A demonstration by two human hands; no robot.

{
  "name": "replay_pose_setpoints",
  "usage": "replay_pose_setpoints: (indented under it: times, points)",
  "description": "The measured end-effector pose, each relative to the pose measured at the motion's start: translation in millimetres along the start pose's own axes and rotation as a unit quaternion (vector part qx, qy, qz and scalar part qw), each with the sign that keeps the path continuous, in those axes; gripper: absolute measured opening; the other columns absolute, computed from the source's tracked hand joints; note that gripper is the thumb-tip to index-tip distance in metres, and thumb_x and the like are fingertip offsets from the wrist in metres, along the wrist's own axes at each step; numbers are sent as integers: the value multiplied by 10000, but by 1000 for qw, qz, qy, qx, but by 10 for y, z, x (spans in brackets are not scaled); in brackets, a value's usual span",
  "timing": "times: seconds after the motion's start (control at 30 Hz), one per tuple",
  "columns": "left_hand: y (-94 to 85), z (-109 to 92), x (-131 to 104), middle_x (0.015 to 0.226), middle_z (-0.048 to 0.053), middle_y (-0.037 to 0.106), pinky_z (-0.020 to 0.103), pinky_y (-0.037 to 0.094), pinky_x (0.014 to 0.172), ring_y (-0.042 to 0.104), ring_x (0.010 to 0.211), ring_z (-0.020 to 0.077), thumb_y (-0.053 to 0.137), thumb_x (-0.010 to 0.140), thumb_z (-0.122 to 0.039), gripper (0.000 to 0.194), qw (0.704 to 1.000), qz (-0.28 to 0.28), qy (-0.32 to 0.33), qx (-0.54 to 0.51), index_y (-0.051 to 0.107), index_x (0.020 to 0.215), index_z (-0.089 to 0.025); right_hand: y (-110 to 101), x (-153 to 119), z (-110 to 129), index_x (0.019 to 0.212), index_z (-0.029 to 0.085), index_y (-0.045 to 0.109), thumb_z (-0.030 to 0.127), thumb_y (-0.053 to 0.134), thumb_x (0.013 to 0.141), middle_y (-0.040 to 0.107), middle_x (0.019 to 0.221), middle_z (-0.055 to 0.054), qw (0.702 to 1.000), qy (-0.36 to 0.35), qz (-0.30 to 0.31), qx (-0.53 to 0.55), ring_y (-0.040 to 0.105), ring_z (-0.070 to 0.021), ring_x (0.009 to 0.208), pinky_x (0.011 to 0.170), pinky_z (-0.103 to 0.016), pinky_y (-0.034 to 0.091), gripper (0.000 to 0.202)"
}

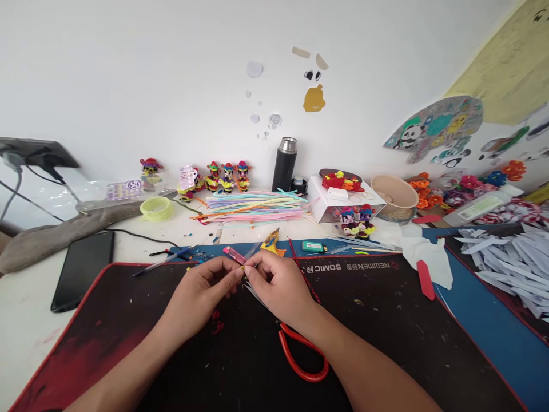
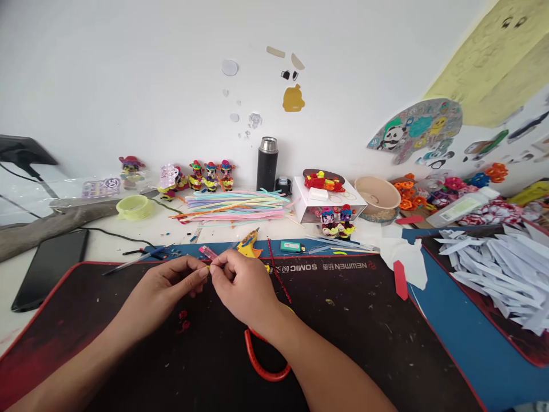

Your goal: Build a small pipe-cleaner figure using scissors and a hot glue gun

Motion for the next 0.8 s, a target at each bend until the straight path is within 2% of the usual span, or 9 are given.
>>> replay_pose_setpoints:
  times: [0.1, 0.23, 0.43, 0.8]
  points:
    - [-4, -7, 8, 704, 14, 669, 277, 483, 624, 586, 652, 180, 714, 877, -645, 438, 1000, 15, -2, -15, 741, 802, -214, 3, -3, -8, 906, 202, 688, 302, 632, 945, 519, 601, 68, 999, 19, 9, 30, 458, -116, 542, 546, -254, 355, 122]
    - [-70, 20, 27, 722, 14, 667, 272, 482, 622, 586, 659, 176, 708, 896, -644, 435, 999, 7, -10, -37, 744, 834, -215, 2, -11, -16, 922, 202, 670, 313, 649, 928, 539, 623, 62, 996, 52, 20, 76, 472, -119, 550, 534, -250, 361, 113]
    - [-77, 34, 25, 756, 11, 677, 265, 493, 633, 599, 682, 175, 756, 878, -611, 394, 998, 24, -13, -53, 754, 911, -218, 0, -13, -15, 910, 196, 674, 304, 661, 917, 513, 610, 68, 993, 70, 26, 91, 444, -110, 536, 512, -241, 335, 109]
    - [-42, -50, 18, 738, 14, 664, 265, 482, 596, 570, 643, 167, 766, 848, -624, 418, 998, 32, -3, -54, 728, 822, -208, 44, -27, -22, 920, 199, 664, 297, 669, 917, 504, 609, 78, 989, 79, 42, 116, 421, -100, 520, 496, -235, 322, 98]
Point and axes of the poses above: each hand's wrist, its own x-axis towards the middle knuckle, its own y-axis out of the palm, z = x × y, the point moved 5 cm from there along x, towards the middle knuckle
